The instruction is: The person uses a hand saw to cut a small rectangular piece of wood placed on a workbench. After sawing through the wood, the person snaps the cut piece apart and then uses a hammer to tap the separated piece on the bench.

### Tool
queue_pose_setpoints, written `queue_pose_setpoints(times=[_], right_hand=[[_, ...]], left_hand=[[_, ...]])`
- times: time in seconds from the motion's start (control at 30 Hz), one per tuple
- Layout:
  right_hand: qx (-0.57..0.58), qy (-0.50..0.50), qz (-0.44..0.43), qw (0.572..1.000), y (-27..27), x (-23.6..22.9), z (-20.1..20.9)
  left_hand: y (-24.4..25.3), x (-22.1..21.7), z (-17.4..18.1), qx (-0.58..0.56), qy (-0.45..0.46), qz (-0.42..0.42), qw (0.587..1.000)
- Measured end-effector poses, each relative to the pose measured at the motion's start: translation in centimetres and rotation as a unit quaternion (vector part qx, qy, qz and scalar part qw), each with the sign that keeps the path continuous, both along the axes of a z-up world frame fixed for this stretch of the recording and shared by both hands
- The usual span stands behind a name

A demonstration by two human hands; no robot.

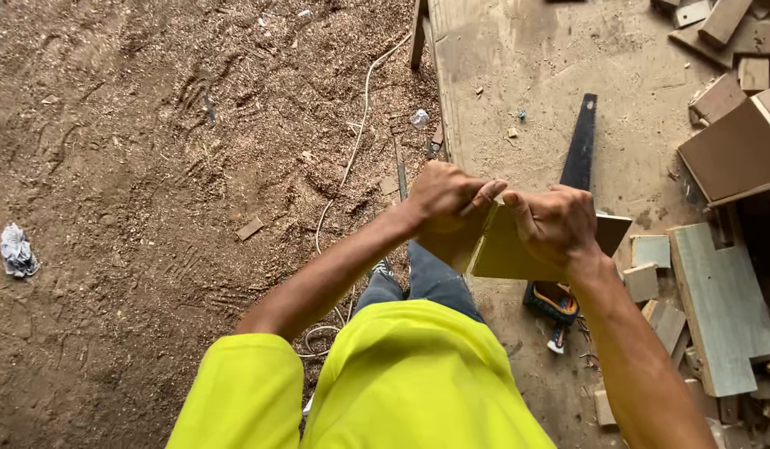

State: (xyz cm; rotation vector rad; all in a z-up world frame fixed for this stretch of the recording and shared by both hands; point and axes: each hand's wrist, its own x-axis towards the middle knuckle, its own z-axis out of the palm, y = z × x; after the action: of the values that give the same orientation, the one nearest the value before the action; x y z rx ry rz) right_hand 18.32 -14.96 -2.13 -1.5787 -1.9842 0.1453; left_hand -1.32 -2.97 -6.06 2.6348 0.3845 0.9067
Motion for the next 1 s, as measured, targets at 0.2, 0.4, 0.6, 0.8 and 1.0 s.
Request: queue_pose_setpoints(times=[0.2, 0.4, 0.6, 0.8, 1.0], right_hand=[[-0.016, 0.036, 0.009, 0.999, 0.2, 0.3, -0.5], [0.062, 0.137, 0.094, 0.984, -0.4, -0.7, 0.1], [0.087, 0.211, 0.131, 0.965, -0.4, -2.2, 2.2], [0.107, 0.154, -0.033, 0.982, -0.7, -3.4, 3.2], [0.085, 0.049, -0.116, 0.988, -1.8, -3.8, 3.1]], left_hand=[[-0.7, 0.0, 1.6, -0.041, -0.014, -0.011, 0.999], [-2.7, 0.0, 0.9, -0.227, -0.039, -0.05, 0.972], [-4.8, 0.3, 2.1, -0.397, -0.16, -0.115, 0.897], [-5.7, 0.3, 3.0, -0.431, -0.237, 0.007, 0.871], [-5.4, -1.1, 2.0, -0.338, -0.209, 0.111, 0.911]])
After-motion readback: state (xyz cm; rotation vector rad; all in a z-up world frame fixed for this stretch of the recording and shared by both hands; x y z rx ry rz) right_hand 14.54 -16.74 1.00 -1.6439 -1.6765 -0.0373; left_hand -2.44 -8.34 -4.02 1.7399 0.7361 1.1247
